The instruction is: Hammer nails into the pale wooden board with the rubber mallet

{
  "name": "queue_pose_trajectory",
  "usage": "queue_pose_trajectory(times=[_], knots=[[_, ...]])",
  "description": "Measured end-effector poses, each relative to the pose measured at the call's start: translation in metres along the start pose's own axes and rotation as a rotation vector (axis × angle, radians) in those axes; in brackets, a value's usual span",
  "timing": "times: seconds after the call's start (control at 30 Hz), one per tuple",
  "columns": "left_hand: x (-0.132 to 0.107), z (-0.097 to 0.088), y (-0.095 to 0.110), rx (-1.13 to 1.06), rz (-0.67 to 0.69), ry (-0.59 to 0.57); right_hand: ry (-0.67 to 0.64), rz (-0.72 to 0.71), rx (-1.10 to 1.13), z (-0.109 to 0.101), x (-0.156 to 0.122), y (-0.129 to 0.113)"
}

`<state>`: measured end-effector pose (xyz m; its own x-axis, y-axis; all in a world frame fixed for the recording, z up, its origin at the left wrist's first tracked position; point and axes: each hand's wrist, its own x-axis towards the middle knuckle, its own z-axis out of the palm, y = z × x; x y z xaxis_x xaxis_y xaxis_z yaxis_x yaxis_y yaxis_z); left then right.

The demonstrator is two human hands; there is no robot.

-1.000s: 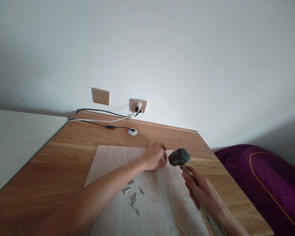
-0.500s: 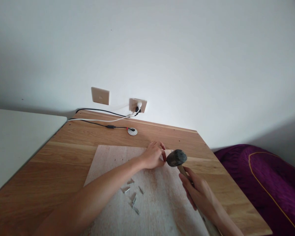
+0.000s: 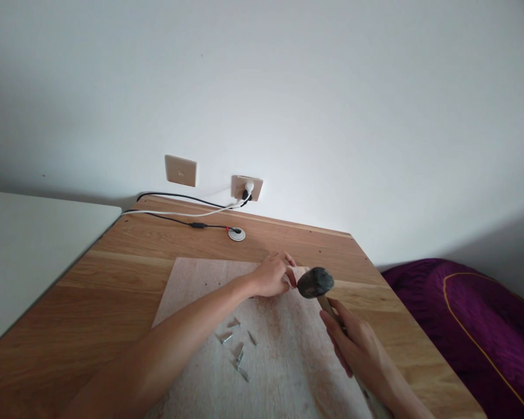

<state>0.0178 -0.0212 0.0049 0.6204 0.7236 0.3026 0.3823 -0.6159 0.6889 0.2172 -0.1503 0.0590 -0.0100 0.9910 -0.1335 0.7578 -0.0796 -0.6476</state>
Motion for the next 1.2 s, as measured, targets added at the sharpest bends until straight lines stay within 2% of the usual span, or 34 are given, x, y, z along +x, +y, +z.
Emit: queue_pose_trajectory(times=[0.37,0.57,0.73,0.97,1.2], knots=[[0.001,0.0,-0.001,-0.002,-0.01,-0.014,0.008,0.0,-0.054,0.0,-0.003,-0.005],[-0.001,-0.003,0.003,-0.023,-0.033,-0.025,0.063,-0.006,-0.054,-0.005,-0.002,-0.008],[0.0,-0.003,0.004,-0.008,-0.057,-0.028,0.005,-0.006,-0.061,-0.004,-0.001,-0.008],[0.0,-0.002,0.002,-0.023,-0.041,-0.013,0.048,-0.007,-0.044,-0.007,-0.002,-0.007],[0.001,-0.002,0.003,-0.002,-0.046,-0.012,-0.015,-0.006,-0.041,-0.006,0.003,0.002]])
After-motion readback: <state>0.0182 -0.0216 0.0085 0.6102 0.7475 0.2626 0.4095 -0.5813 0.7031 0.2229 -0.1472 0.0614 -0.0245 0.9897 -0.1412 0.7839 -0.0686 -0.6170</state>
